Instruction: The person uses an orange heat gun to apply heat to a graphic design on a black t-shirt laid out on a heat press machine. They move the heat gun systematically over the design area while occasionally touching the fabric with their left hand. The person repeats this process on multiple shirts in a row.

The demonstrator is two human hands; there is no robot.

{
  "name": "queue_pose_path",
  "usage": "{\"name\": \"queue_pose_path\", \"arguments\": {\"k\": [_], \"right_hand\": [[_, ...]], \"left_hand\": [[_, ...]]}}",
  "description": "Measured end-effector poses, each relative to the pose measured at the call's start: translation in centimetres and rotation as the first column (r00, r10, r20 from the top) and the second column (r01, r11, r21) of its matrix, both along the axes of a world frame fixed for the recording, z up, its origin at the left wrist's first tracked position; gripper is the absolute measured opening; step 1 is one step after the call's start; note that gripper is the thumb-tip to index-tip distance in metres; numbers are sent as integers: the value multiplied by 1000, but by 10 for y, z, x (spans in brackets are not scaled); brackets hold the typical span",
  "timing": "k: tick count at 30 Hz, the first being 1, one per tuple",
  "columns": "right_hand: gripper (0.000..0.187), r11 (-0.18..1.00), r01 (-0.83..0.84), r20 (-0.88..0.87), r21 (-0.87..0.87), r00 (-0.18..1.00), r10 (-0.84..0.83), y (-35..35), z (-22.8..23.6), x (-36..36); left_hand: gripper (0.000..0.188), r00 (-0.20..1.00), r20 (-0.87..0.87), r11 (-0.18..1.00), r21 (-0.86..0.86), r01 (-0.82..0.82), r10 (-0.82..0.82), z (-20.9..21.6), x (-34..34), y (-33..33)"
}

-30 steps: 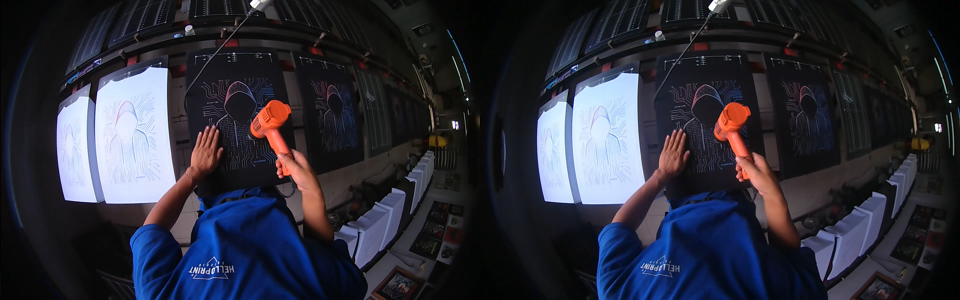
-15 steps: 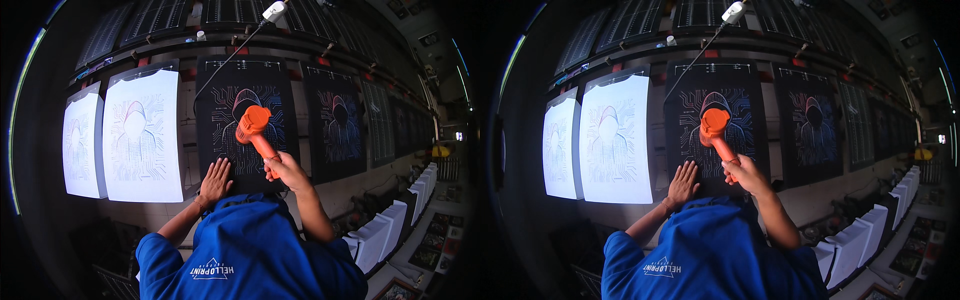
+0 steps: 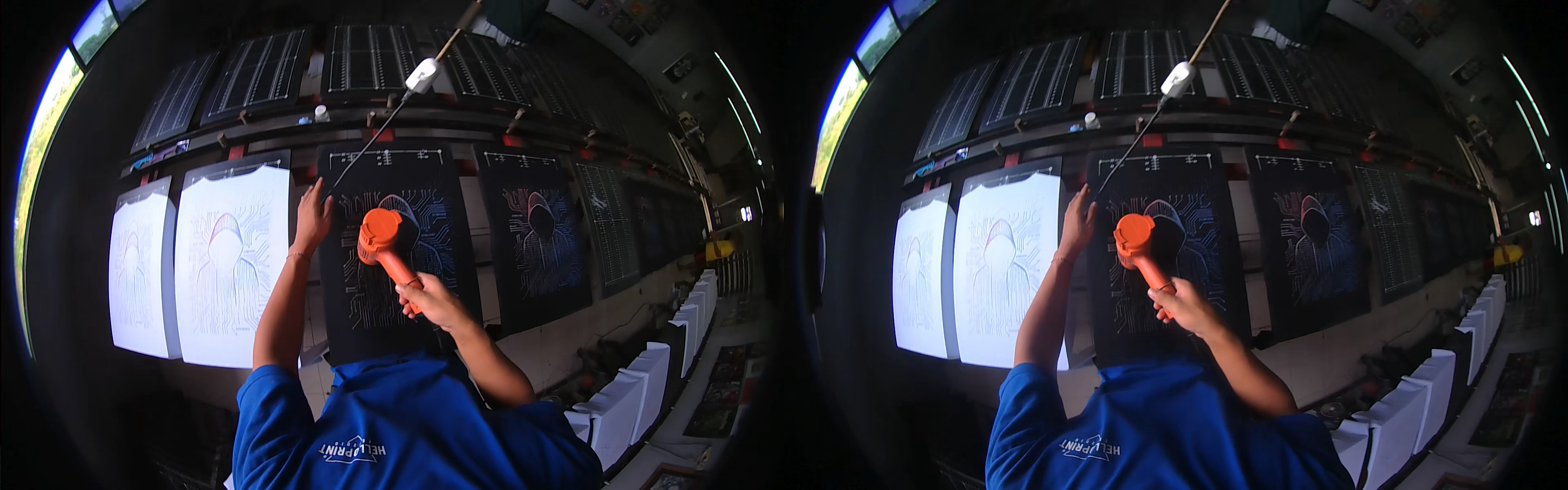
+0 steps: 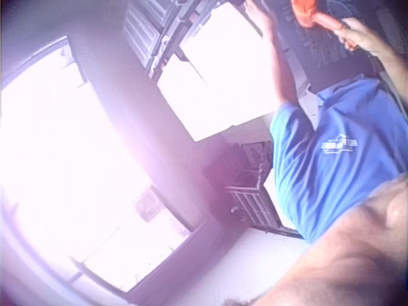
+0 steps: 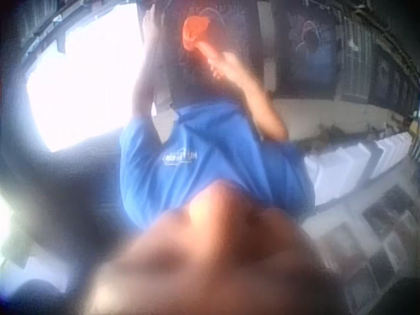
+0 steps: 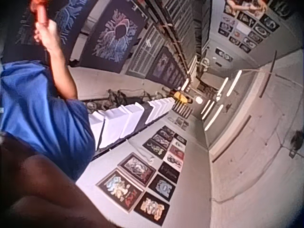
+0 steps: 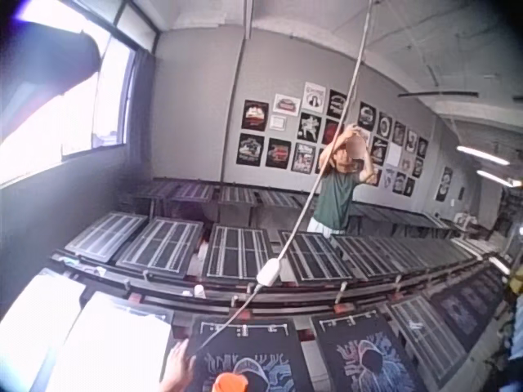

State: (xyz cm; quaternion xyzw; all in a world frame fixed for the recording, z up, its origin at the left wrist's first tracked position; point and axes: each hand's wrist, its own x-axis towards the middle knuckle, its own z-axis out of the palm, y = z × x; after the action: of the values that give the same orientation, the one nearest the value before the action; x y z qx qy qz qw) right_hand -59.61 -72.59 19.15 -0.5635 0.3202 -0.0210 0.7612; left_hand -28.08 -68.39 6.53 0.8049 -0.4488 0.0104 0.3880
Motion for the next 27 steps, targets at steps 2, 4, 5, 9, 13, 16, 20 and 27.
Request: {"name": "queue_pose_path", "arguments": {"k": [2, 4, 5, 9, 13, 16, 20, 27], "right_hand": [[32, 997, 54, 28, -49, 998, -53, 0, -10, 6], [32, 993, 73, 43, -94, 997, -69, 1, -15, 11], [34, 994, 49, 61, -99, 997, -43, 2, -16, 11], [39, 998, -54, 62, -28, 997, 55, 11, -18, -9], [40, 985, -174, 91, -1, 981, 173, 28, -27, -20], [39, 974, -207, 85, -93, 973, 215, 39, -33, -25], [36, 963, -263, 50, -64, 963, 267, 33, -13, -41], [37, 973, -222, 97, -65, 969, 228, 7, -9, -93]], "left_hand": [[40, 984, -134, 992, -69, 110, -118, -4, 5, -4], [24, 968, -199, 988, -56, 147, -155, 0, 5, 8], [22, 969, -233, 996, -17, 84, -86, 3, 3, 19], [30, 960, -275, 994, -77, -80, 56, -5, -21, 70], [31, 920, -351, 975, -70, -209, 172, 14, -79, 150], [33, 863, -415, 929, -95, -357, 289, 11, -117, 200], [32, 795, -417, 837, -130, -532, 441, 13, -154, 236], [31, 862, -163, 876, 37, -481, 481, 21, -210, 241]]}}
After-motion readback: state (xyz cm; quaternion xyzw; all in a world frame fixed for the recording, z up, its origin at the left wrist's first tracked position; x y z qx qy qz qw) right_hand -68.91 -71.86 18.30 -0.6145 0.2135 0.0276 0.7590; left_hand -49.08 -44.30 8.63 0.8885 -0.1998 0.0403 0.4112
